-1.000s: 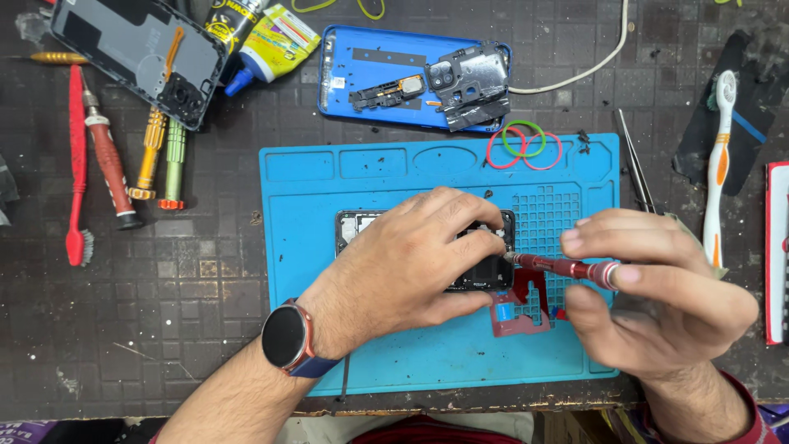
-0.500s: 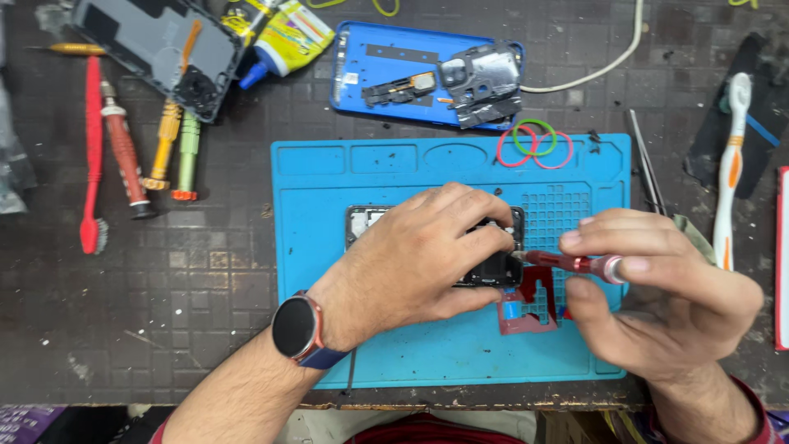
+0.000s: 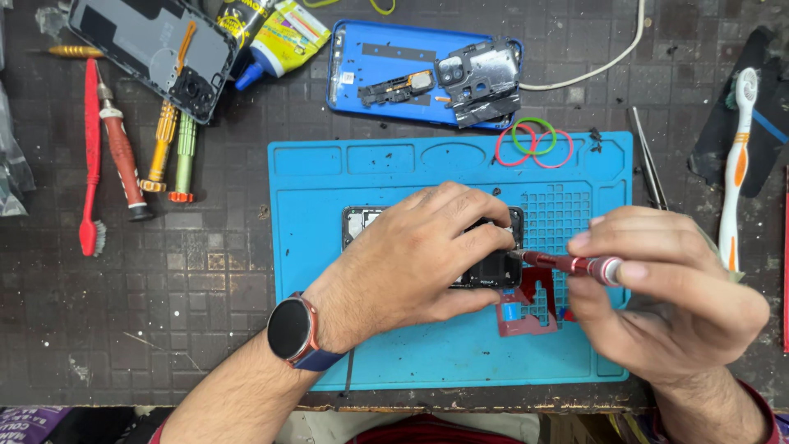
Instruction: The person holds a replacement phone back cover, then uses a screwdriver to unscrew and rework the phone frame on a blue mat. They peel the old back panel off the frame, press the new back cover into place, and apply black glue from a tube along the edge of the cover.
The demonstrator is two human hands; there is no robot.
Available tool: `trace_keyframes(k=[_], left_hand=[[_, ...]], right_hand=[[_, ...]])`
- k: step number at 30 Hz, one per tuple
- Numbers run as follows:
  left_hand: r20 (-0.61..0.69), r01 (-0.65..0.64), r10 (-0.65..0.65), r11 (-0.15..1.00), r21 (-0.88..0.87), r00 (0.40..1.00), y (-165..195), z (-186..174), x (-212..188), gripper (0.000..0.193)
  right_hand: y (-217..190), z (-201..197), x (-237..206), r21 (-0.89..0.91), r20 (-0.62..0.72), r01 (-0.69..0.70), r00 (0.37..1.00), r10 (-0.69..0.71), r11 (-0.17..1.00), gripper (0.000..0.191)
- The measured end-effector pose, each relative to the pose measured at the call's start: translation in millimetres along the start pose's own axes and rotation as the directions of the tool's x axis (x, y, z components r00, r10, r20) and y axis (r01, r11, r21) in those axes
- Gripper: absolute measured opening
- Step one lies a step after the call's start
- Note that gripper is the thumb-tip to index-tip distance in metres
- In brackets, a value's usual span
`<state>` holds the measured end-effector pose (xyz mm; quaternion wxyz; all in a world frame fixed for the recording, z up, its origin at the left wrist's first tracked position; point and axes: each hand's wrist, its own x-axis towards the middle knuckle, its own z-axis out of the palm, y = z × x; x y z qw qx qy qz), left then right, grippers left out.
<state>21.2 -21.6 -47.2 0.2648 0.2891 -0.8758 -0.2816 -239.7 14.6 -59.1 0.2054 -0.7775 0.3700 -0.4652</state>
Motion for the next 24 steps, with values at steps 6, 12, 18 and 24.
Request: trace_keyframes(k=[6, 12, 18, 24], left_hand=[[0.024, 0.012, -0.012, 1.0, 0.003, 1.0, -0.8, 1.3, -0.2, 0.048], [0.012, 0.006, -0.006, 1.0, -0.003, 1.0, -1.0, 1.7, 0.5, 0.048], [0.015, 0.009, -0.009, 1.0, 0.012, 1.0, 0.9, 0.2, 1.5, 0.05], [0.006, 0.001, -0.001, 1.0, 0.003, 1.0, 0.3, 1.1, 0.1, 0.05]], right_hand=[[-3.1, 1.7, 6.8, 0.042, -0.048, 0.004, 0.999, -0.002, 0.999, 0.038], [-8.2, 0.6, 11.2, -0.008, -0.001, 0.01, 1.0, -0.01, 1.0, 0.036], [-3.1, 0.3, 6.8, -0.027, 0.007, 0.048, 0.999, -0.047, 0.999, 0.032], [0.3, 1.5, 4.7, -0.023, -0.032, 0.091, 0.995, -0.092, 0.996, 0.037]])
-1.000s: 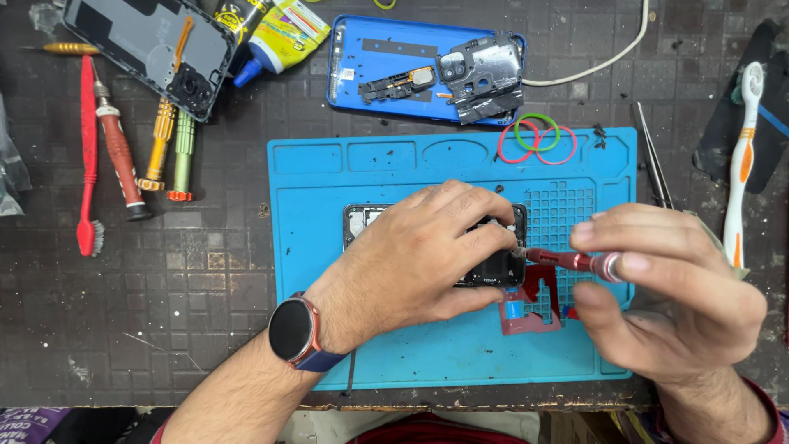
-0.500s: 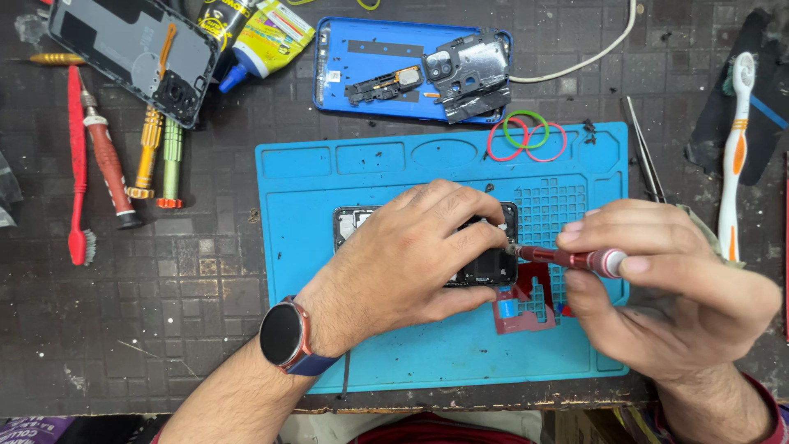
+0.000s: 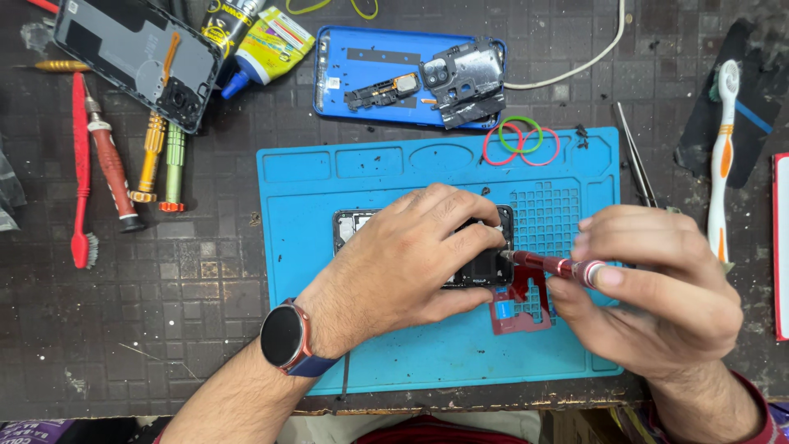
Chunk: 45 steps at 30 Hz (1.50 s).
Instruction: The person holds a replacement phone back cover, then uses a screwdriver to unscrew and rework the phone frame on a blue mat. They peel the old back panel off the frame, press the new back cover into place, and apply black glue from a tube along the edge of the cover.
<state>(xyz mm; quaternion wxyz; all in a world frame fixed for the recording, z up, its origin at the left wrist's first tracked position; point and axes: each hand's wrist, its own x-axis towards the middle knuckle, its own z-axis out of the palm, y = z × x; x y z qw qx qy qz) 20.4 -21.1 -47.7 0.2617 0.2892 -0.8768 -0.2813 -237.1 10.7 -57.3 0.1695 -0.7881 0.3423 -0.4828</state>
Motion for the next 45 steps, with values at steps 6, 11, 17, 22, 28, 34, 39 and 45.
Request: trace_keyframes(k=[6, 11, 17, 22, 28, 34, 39, 45], left_hand=[[0.012, 0.016, -0.016, 1.0, -0.004, 1.0, 4.3, -4.8, 2.1, 0.049], [0.013, 0.019, -0.019, 1.0, -0.001, 1.0, 3.1, -3.4, 0.7, 0.052], [0.003, 0.006, -0.006, 1.0, -0.003, 1.0, 5.4, -6.2, 4.5, 0.053], [0.011, 0.01, -0.01, 1.0, -0.009, 1.0, 5.2, -5.4, 4.6, 0.053], [0.012, -0.006, 0.006, 1.0, -0.005, 1.0, 5.4, -4.9, 6.1, 0.057], [0.024, 0.001, -0.001, 1.0, -0.005, 1.0, 5.0, -4.5, 6.7, 0.057], [0.022, -0.009, 0.009, 1.0, -0.006, 1.0, 3.5, -3.5, 6.4, 0.057], [0.022, 0.004, -0.004, 1.0, 0.001, 1.0, 5.3, -4.5, 7.4, 0.056]], right_hand=[[-5.3, 2.3, 2.0, 0.056, 0.008, -0.051, 0.999, 0.051, 0.997, 0.04], [-1.9, 2.0, -1.0, 0.013, 0.033, -0.028, 0.999, 0.028, 1.0, 0.044], [-5.9, 1.3, 2.2, 0.092, 0.026, -0.071, 0.997, 0.069, 0.993, 0.043], [-3.5, 2.0, 3.6, 0.107, 0.028, -0.037, 0.999, 0.034, 0.994, 0.043], [-4.3, 1.1, 2.3, 0.13, 0.028, -0.053, 0.998, 0.05, 0.99, 0.039], [-2.4, 1.6, 4.5, 0.077, 0.039, 0.005, 0.999, -0.008, 0.997, 0.041], [-4.4, 1.2, 2.7, 0.128, 0.028, -0.059, 0.998, 0.056, 0.99, 0.037], [-2.0, 3.4, 1.4, 0.099, 0.033, -0.023, 0.999, 0.02, 0.995, 0.041]])
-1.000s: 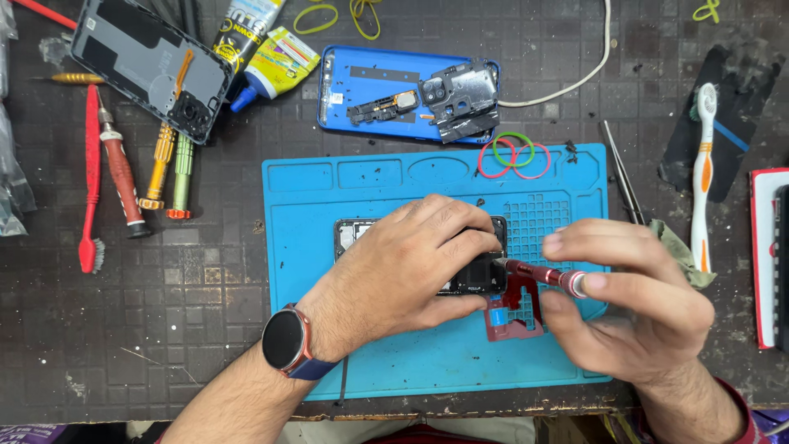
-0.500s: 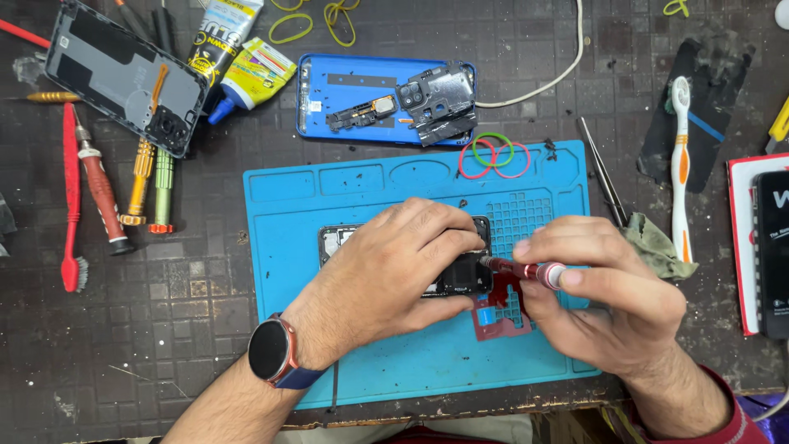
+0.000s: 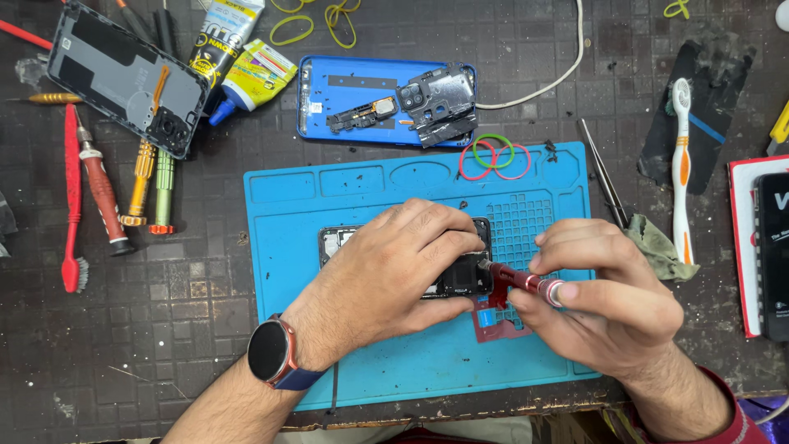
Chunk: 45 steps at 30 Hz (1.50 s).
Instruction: The person holds a replacement phone back cover, then uses a screwdriver to unscrew and rework the phone frame on a blue mat. They peel the old back panel off the frame, press the new back cover into place, and apply black glue from a tube along the edge of the cover.
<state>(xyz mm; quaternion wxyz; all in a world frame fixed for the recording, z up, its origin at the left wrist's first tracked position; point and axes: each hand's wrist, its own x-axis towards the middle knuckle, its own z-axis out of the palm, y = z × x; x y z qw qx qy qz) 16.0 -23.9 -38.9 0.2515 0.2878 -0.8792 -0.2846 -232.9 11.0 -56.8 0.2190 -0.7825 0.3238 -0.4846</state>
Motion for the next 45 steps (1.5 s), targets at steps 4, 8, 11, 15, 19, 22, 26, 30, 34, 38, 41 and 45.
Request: trace_keyframes(k=[4, 8, 11, 15, 19, 22, 26, 30, 34, 38, 41, 45], left_hand=[[0.002, -0.008, 0.008, 1.0, 0.001, 1.0, -1.4, 0.8, -1.4, 0.058], [0.005, -0.001, 0.001, 1.0, 0.003, 1.0, -0.5, -0.1, -1.5, 0.057], [0.002, 0.007, -0.007, 1.0, 0.004, 1.0, 0.2, -1.5, -1.2, 0.058], [0.0, 0.0, 0.0, 1.0, 0.001, 1.0, -1.6, 0.1, -1.3, 0.058], [-0.002, -0.001, 0.001, 1.0, 0.004, 1.0, -2.6, 1.4, -1.8, 0.057], [-0.003, 0.003, -0.003, 1.0, 0.005, 1.0, -1.6, 0.6, -1.8, 0.056], [-0.004, 0.009, -0.009, 1.0, 0.007, 1.0, -1.8, 0.9, -1.6, 0.057], [0.008, 0.011, -0.011, 1.0, -0.012, 1.0, -3.1, 2.2, -3.1, 0.054], [0.002, 0.007, -0.007, 1.0, 0.013, 1.0, -1.6, 3.3, -3.5, 0.047], [0.0, 0.013, -0.013, 1.0, 0.0, 1.0, -3.0, 3.4, -3.1, 0.046], [-0.001, 0.015, -0.015, 1.0, -0.006, 1.0, -3.7, 4.6, -3.7, 0.044], [-0.008, 0.014, -0.014, 1.0, 0.005, 1.0, -2.8, 4.7, -3.8, 0.042]], right_hand=[[-0.7, -1.8, -2.0, 0.013, -0.001, -0.026, 1.0, 0.026, 1.0, 0.036], [-0.3, -2.1, 1.7, -0.009, 0.002, -0.028, 1.0, 0.028, 1.0, 0.038], [-1.0, -0.7, 4.9, 0.015, -0.014, -0.016, 1.0, 0.016, 1.0, 0.037], [-2.4, -2.6, 4.5, -0.005, 0.019, -0.028, 0.999, 0.028, 1.0, 0.034], [1.0, -4.5, 4.6, -0.048, 0.033, -0.01, 0.999, 0.012, 0.999, 0.036], [-0.1, -5.6, 5.7, -0.08, 0.044, -0.009, 0.999, 0.012, 0.997, 0.037], [-4.0, -6.7, 6.1, -0.115, 0.072, -0.026, 0.997, 0.034, 0.993, 0.037], [-4.0, -7.3, 5.0, -0.172, 0.078, -0.025, 0.996, 0.039, 0.985, 0.038], [-5.3, -10.2, 4.0, -0.212, 0.101, -0.027, 0.994, 0.049, 0.977, 0.041], [-6.0, -8.4, 3.8, -0.205, 0.101, -0.027, 0.994, 0.048, 0.978, 0.039], [-4.8, -6.4, 3.7, -0.212, 0.104, -0.016, 0.994, 0.039, 0.977, 0.038], [-4.9, -8.2, 4.4, -0.242, 0.101, 0.007, 0.995, 0.018, 0.97, 0.039]])
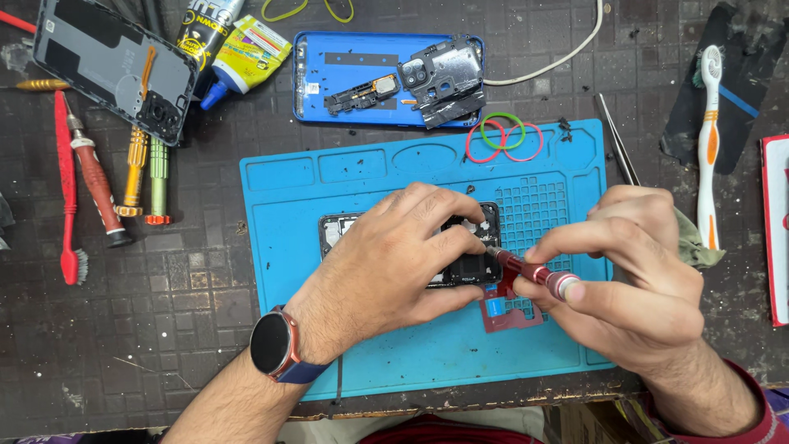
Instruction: The person holds a replacement phone back cover, then uses a screwdriver to unscrew and rework the phone frame on a blue mat. They peel the old back panel off the frame, press the new back cover into place, and apply black glue from a tube along the edge of the cover.
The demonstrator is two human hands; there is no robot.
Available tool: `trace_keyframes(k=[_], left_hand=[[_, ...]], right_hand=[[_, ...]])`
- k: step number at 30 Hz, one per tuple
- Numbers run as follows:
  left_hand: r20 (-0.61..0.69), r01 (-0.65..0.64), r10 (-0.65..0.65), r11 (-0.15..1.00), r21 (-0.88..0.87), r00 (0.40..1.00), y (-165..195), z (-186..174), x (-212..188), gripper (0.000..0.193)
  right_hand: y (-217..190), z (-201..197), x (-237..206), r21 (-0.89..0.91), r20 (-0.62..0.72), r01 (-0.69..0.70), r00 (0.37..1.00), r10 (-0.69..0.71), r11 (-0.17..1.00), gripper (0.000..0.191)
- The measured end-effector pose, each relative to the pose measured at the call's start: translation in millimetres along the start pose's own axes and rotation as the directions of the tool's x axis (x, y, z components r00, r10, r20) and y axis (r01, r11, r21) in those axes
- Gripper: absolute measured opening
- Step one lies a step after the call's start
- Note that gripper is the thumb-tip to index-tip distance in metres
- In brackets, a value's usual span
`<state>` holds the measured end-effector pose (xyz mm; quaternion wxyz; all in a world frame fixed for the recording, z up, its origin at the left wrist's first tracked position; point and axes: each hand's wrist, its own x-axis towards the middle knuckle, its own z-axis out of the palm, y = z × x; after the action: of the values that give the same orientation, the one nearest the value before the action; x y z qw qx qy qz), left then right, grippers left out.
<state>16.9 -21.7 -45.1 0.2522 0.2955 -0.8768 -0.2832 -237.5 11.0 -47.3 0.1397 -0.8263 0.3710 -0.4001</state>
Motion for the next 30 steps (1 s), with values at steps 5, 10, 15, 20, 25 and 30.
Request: trace_keyframes(k=[5, 10, 15, 20, 25, 30], left_hand=[[0.009, -0.007, 0.007, 1.0, 0.006, 1.0, 0.4, -1.8, 1.0, 0.039], [0.014, -0.015, 0.015, 1.0, 0.024, 1.0, -0.6, 0.5, -1.0, 0.038], [0.008, -0.013, 0.013, 1.0, 0.019, 1.0, -0.3, -0.9, -0.6, 0.038], [0.006, -0.011, 0.011, 1.0, 0.015, 1.0, -1.1, -0.8, 0.1, 0.038], [0.009, -0.011, 0.011, 1.0, 0.021, 1.0, -1.8, 1.5, -1.3, 0.038], [0.004, -0.003, 0.003, 1.0, 0.008, 1.0, -0.1, -0.9, 0.2, 0.038]], right_hand=[[-0.3, 3.4, 2.0, 0.024, -0.044, -0.007, 0.999, 0.008, 1.0, 0.037], [-1.3, 2.0, 1.4, 0.004, -0.025, 0.0, 1.0, 0.0, 1.0, 0.035], [-3.3, -0.1, 2.6, -0.037, -0.032, -0.027, 0.999, 0.025, 0.999, 0.036], [-4.3, 0.9, 2.6, -0.047, -0.023, -0.04, 0.999, 0.039, 0.998, 0.037], [-6.6, -0.5, -1.8, -0.078, -0.033, -0.043, 0.999, 0.041, 0.996, 0.039], [-5.3, -1.7, 0.6, -0.046, -0.021, -0.04, 0.999, 0.039, 0.998, 0.036]])
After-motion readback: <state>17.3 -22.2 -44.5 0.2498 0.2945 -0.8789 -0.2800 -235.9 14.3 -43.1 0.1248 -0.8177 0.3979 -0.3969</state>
